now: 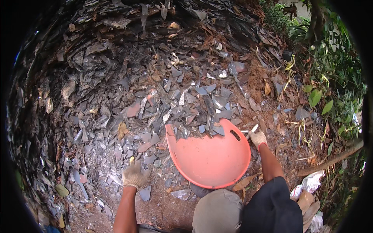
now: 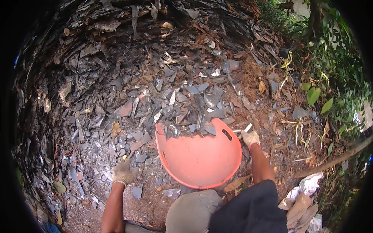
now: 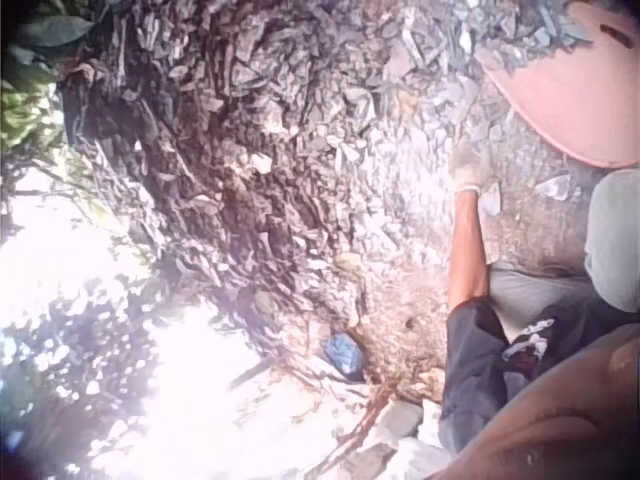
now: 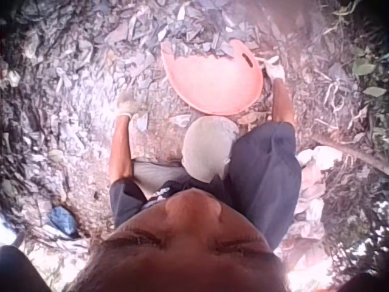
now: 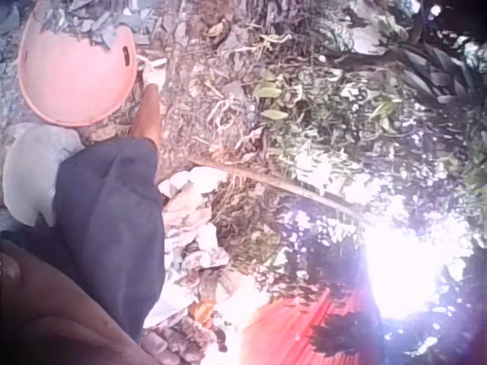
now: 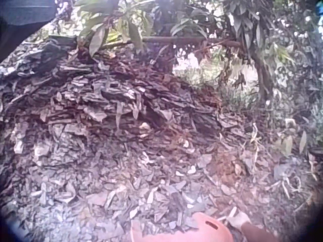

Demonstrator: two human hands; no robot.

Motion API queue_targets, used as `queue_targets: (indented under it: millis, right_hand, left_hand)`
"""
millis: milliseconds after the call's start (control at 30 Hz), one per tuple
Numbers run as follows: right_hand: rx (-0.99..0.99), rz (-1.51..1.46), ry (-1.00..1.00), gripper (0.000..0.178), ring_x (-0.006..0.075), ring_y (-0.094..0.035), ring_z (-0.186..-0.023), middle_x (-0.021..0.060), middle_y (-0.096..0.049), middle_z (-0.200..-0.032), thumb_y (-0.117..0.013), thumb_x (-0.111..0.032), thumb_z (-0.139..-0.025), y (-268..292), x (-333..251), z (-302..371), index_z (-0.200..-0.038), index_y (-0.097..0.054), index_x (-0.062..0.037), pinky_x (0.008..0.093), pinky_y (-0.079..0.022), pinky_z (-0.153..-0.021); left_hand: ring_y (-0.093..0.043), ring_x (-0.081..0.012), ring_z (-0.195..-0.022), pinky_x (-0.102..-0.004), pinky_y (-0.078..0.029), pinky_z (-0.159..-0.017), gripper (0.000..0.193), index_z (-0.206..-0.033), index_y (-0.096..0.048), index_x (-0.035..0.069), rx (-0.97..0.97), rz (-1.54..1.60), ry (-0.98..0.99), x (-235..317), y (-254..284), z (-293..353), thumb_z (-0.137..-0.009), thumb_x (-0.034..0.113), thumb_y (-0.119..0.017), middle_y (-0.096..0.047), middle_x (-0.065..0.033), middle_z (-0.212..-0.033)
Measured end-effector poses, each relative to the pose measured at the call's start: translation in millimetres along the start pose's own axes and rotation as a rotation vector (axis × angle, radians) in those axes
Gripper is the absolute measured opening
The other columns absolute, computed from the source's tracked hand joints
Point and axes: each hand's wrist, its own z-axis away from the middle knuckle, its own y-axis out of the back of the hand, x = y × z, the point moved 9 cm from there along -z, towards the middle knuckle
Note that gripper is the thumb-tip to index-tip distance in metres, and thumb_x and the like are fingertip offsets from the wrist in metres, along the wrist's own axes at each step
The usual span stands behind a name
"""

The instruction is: The person collects broken glass and debris from the ground using a red dustpan and gloved hands, then transfers the contents into a white sack.

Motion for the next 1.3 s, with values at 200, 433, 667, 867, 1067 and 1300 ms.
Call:
queue_targets:
  millis: [200, 433, 667, 867, 1067, 1300]
  right_hand:
    - [-0.031, 0.210, -0.140, 0.098, 0.0374, -0.067, -0.117, 0.0287, -0.065, -0.127, -0.086, -0.045, -0.071, -1, -69, 5, -0.151, -0.043, -0.0092, 0.0455, -0.054, -0.101]
    - [-0.013, 0.675, 0.336, 0.061, 0.0492, -0.051, -0.128, 0.0286, -0.055, -0.138, -0.081, -0.054, -0.070, -25, -76, 2, -0.123, -0.073, -0.0228, 0.0518, -0.047, -0.105]
    - [-0.207, 0.787, 0.238, 0.061, 0.0472, -0.038, -0.143, 0.0221, -0.046, -0.151, -0.071, -0.047, -0.081, -17, -82, 0, -0.134, -0.068, -0.0160, 0.0609, -0.043, -0.106]
    - [-0.075, 0.795, 0.118, 0.095, 0.0473, -0.033, -0.146, 0.0210, -0.036, -0.157, -0.081, -0.055, -0.074, -25, -58, -5, -0.154, -0.044, -0.0194, 0.0709, -0.044, -0.102]
    - [0.005, 0.806, 0.146, 0.088, 0.0346, -0.047, -0.142, 0.0248, -0.046, -0.150, -0.082, -0.051, -0.079, 41, -19, 18, -0.146, -0.050, -0.0029, 0.0435, -0.050, -0.110]
    - [0.089, 0.776, 0.313, 0.058, 0.0408, -0.066, -0.108, 0.0259, -0.060, -0.124, -0.073, -0.008, -0.080, 159, 120, 8, -0.133, -0.052, -0.0062, 0.0456, -0.055, -0.094]
  left_hand:
    - [-0.068, -0.0437, -0.105, -0.0531, -0.055, -0.090, 0.058, -0.122, -0.064, 0.008, -0.134, -0.104, 0.109, -58, -42, 15, -0.087, 0.054, -0.063, -0.067, -0.0233, -0.116]
    - [-0.066, -0.0414, -0.109, -0.0506, -0.053, -0.092, 0.056, -0.121, -0.062, 0.006, -0.087, 0.048, 0.260, -76, -16, 52, -0.084, 0.048, -0.070, -0.067, -0.0228, -0.116]
    - [-0.066, -0.0418, -0.106, -0.0511, -0.053, -0.091, 0.057, -0.121, -0.063, 0.006, -0.015, 0.007, 0.228, -81, -8, 65, -0.084, 0.049, -0.070, -0.067, -0.0220, -0.112]
    - [-0.067, -0.0430, -0.109, -0.0513, -0.054, -0.092, 0.063, -0.117, -0.065, 0.004, -0.082, -0.033, 0.234, -72, -8, 58, -0.086, 0.059, -0.065, -0.068, -0.0249, -0.115]
    - [-0.066, -0.0438, -0.110, -0.0511, -0.054, -0.094, 0.064, -0.118, -0.065, 0.004, -0.045, 0.088, 0.274, -80, 6, 79, -0.085, 0.059, -0.067, -0.068, -0.0252, -0.115]
    - [-0.066, -0.0454, -0.111, -0.0516, -0.053, -0.095, 0.063, -0.119, -0.064, 0.002, -0.062, 0.097, 0.351, -112, 1, 76, -0.084, 0.054, -0.070, -0.070, -0.0273, -0.113]
